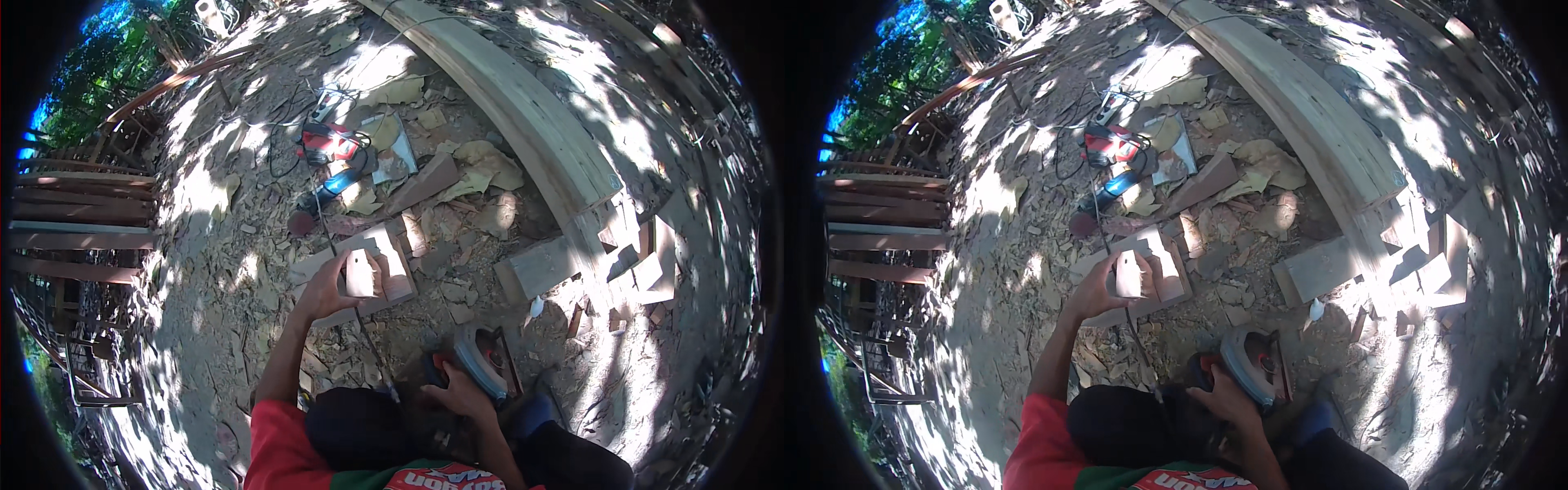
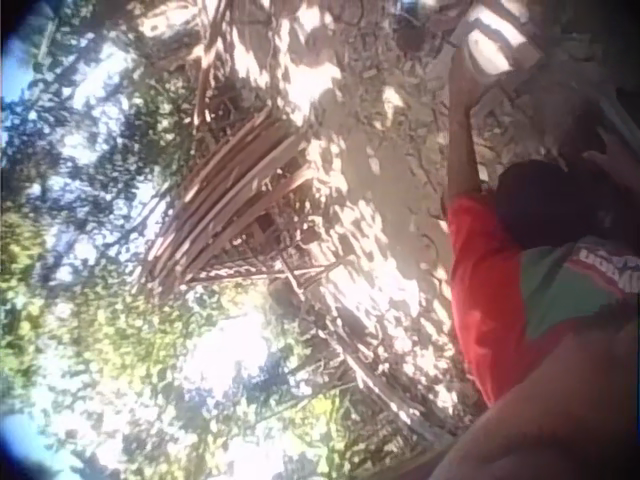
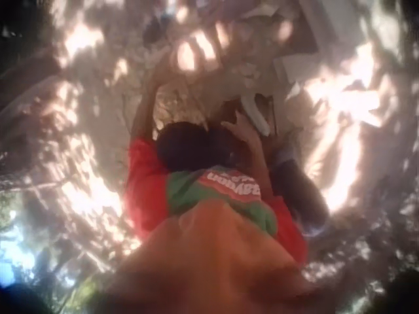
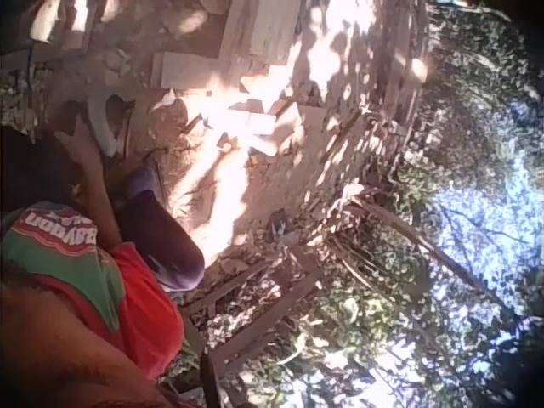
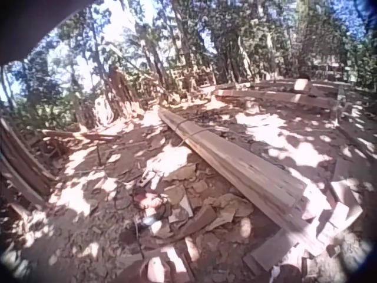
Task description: The person uses a circular saw, a chisel, and a hammer to cut and shape a wooden beam while sitting on the ground outdoors.
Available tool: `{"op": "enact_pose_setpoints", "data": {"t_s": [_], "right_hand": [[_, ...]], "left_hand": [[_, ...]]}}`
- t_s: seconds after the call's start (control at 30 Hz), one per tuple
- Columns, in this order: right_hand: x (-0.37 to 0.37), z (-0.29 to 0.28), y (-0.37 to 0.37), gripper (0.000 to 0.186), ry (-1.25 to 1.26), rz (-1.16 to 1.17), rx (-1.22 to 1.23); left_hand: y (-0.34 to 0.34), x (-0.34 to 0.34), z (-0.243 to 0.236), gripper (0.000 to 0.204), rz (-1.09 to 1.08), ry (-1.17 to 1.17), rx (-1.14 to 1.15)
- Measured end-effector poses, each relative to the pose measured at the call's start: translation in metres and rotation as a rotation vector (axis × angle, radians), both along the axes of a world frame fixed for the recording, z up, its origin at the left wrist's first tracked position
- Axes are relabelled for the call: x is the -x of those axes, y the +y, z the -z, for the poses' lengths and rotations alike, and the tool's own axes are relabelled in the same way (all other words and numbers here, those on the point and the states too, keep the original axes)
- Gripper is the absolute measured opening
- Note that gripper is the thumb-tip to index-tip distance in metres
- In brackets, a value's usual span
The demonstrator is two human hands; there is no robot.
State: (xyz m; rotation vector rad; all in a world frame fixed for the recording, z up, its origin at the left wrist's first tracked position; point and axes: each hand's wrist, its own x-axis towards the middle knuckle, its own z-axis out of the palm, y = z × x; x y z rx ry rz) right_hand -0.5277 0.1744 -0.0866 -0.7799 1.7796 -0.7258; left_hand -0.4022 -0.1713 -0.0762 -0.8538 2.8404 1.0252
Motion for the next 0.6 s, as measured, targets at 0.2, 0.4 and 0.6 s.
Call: {"op": "enact_pose_setpoints", "data": {"t_s": [0.2,0.4,0.6], "right_hand": [[-0.007,-0.003,-0.002,0.082,-0.057,0.042,-0.126],[-0.008,-0.003,-0.008,0.089,-0.051,0.081,-0.231],[-0.015,0.002,0.0,0.091,-0.043,0.12,-0.226]], "left_hand": [[-0.006,0.001,0.012,0.108,-0.097,0.199,-0.227],[-0.028,0.038,0.009,0.105,-0.16,0.301,-0.085],[-0.041,0.068,0.038,0.106,-0.054,0.352,-0.204]]}}
